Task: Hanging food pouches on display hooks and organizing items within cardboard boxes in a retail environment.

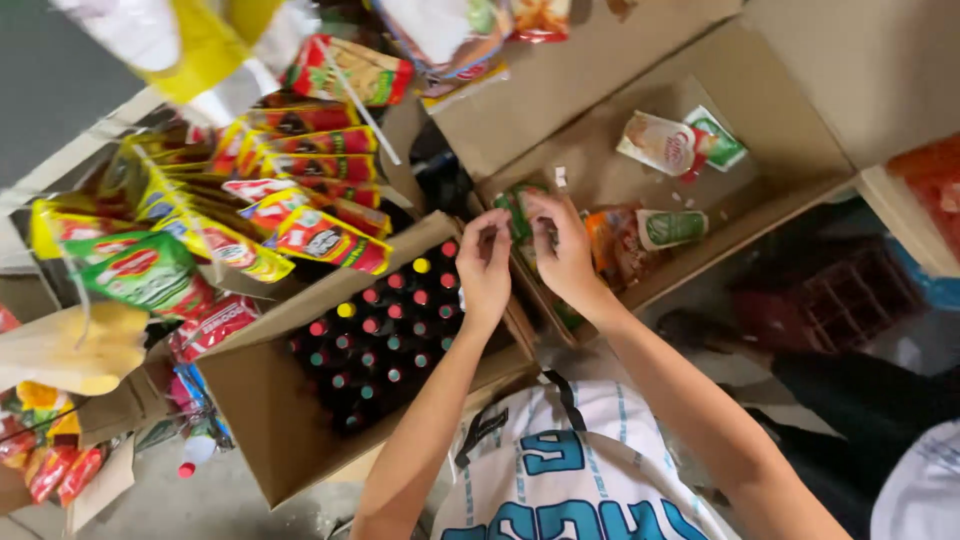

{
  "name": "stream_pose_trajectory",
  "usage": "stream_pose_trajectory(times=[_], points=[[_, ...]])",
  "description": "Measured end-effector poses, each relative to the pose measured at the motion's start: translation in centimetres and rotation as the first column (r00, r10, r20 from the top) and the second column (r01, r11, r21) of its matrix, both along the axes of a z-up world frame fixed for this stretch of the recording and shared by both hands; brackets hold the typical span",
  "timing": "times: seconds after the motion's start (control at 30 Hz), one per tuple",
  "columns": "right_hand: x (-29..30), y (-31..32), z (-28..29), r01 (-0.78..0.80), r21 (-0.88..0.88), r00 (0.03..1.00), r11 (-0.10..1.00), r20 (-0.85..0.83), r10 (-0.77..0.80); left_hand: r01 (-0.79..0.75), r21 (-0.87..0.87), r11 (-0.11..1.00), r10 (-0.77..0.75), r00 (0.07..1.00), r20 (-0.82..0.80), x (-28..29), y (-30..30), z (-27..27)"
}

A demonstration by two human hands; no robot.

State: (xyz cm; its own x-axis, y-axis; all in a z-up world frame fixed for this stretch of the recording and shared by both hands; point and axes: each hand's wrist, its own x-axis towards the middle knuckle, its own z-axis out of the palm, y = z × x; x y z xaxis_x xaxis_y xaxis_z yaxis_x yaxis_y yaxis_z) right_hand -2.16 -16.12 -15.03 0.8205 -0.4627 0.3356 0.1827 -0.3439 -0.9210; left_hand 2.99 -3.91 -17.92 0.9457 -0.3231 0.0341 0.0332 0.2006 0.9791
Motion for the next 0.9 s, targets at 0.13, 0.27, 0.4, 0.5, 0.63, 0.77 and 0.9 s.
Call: stream_pose_trajectory(times=[0.13, 0.27, 0.4, 0.5, 0.63, 0.77, 0.9], points=[[-4.4, -4.7, -10.5, 0.092, 0.056, 0.973, 0.994, -0.216, -0.078, 0.126, 0.147, 0.981, -0.117, 0.991, -0.066, -1.9, -3.6, -5.2], [-8.1, -8.1, -18.0, 0.082, 0.030, 0.915, 0.996, -0.397, -0.063, 0.231, 0.489, 0.841, -0.218, 0.972, -0.085, -3.4, -6.0, -12.6], [-10.7, -10.6, -27.0, 0.107, 0.058, 0.831, 0.993, -0.553, -0.058, 0.325, 0.635, 0.701, -0.227, 0.945, -0.234, -4.2, -7.3, -21.1], [-12.8, -11.6, -34.3, -0.144, 0.027, 0.504, 0.989, -0.859, 0.097, 0.338, 0.756, 0.561, -0.252, 0.939, -0.234, -6.6, -7.3, -27.9], [-12.7, -12.7, -32.5, -0.295, 0.045, 0.254, 0.954, -0.959, 0.123, 0.427, 0.795, 0.431, -0.303, 0.898, -0.318, -7.9, -7.8, -31.1], [-12.8, -12.5, -35.7, -0.526, 0.022, 0.131, 0.850, -0.986, 0.106, 0.460, 0.818, 0.345, -0.339, 0.874, -0.349, -9.3, -7.0, -36.4], [-12.3, -12.2, -38.7, -0.444, 0.107, 0.072, 0.890, -0.985, 0.155, 0.266, 0.912, 0.311, -0.303, 0.938, -0.170, -8.7, -9.3, -34.2]])
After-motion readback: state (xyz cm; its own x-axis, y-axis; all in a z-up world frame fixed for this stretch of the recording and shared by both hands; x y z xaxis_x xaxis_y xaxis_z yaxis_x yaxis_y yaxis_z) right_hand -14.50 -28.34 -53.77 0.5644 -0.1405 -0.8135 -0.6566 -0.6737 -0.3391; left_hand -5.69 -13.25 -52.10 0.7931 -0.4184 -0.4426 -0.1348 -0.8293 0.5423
